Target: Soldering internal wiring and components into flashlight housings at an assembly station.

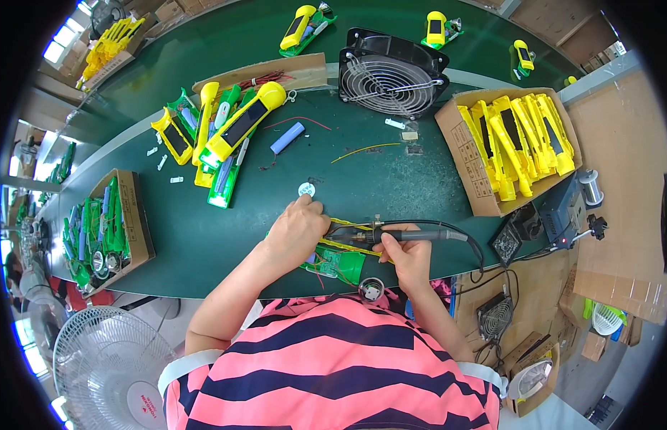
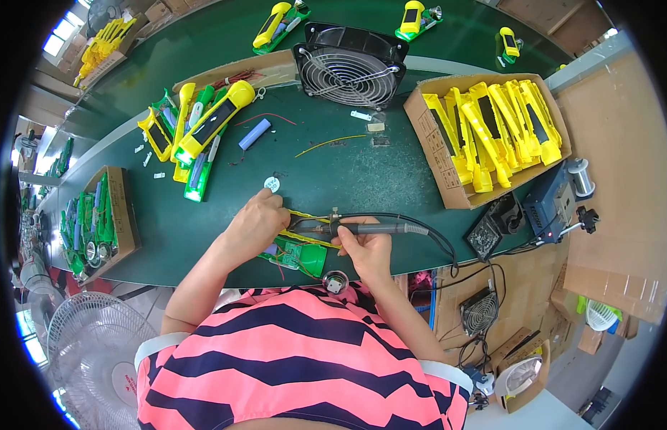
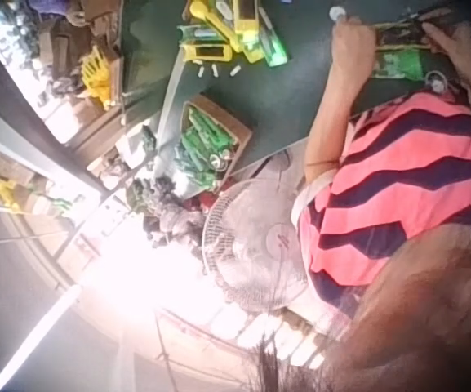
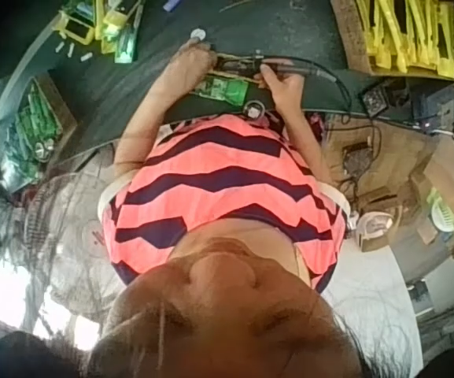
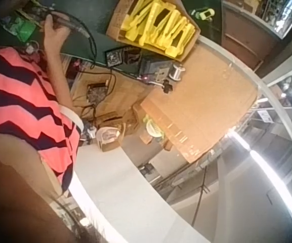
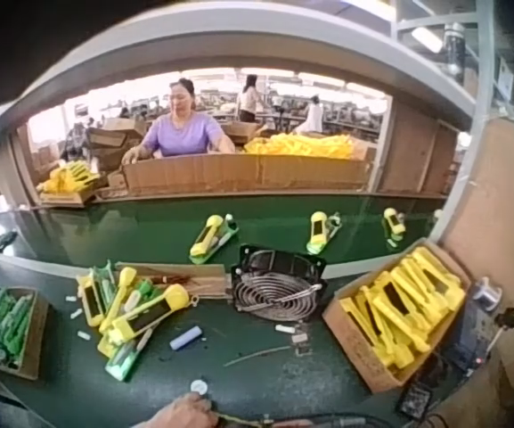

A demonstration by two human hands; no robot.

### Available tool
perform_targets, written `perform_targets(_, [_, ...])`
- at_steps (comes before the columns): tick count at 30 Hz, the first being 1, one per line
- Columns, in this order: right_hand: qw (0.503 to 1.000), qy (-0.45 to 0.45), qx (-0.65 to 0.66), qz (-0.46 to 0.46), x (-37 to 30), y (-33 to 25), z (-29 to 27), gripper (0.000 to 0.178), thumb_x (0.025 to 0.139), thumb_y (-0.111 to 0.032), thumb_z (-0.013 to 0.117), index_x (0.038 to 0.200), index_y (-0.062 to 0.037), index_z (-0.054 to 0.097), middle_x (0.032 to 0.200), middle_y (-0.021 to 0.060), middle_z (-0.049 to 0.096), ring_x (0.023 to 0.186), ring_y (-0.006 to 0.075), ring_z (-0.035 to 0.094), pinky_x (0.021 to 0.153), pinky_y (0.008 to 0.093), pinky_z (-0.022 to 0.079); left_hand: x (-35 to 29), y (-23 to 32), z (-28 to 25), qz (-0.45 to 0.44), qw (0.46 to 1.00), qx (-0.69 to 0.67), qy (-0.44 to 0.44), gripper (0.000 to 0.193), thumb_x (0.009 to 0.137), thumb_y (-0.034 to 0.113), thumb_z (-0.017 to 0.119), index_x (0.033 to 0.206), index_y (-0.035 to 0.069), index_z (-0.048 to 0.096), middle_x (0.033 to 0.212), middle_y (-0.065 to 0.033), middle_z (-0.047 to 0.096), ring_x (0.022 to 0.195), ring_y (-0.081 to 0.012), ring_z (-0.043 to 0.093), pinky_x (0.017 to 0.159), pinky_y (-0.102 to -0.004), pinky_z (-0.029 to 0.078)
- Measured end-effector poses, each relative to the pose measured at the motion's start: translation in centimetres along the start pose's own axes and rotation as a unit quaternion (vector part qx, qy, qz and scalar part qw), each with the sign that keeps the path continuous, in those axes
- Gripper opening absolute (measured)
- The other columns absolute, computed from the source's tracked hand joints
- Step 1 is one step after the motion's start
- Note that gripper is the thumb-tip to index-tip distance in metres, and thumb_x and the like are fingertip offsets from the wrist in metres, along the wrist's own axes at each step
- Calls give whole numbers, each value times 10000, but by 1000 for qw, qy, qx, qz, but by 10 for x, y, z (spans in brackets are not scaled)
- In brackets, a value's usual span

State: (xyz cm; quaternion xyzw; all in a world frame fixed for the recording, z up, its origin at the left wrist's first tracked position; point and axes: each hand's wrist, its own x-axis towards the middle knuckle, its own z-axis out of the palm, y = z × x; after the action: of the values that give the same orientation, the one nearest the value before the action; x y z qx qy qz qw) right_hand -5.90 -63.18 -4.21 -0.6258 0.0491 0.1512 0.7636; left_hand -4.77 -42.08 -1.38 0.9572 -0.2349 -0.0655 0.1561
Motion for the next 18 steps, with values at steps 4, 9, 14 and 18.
perform_targets(4, [1000,-17,-4,1,1,2,-4,155,811,-38,573,927,45,514,743,105,594,618,127,598,479,205,467,0,1,-1,-7,1000,6,-9,62,653,41,570,660,46,631,696,-87,522,768,-239,494,690,-320,430])
perform_targets(9, [998,0,32,-48,-7,-8,-10,169,811,-20,564,952,55,506,770,123,591,653,149,605,521,231,501,1,0,0,-10,1000,7,-9,64,645,39,575,659,48,637,691,-87,530,771,-241,502,691,-322,436])
perform_targets(14, [975,36,-39,-217,-18,-11,-23,203,810,30,529,1006,58,482,794,138,592,648,159,615,554,237,510,2,1,0,-15,1000,6,-8,54,645,32,571,645,43,624,686,-91,533,765,-245,508,682,-329,439])
perform_targets(18, [928,60,-277,-241,-33,-8,-33,251,800,-85,590,1014,9,497,882,144,614,747,202,626,750,352,493,2,4,-1,-15,1000,18,0,37,645,27,566,643,39,601,686,-90,535,766,-246,511,674,-334,440])
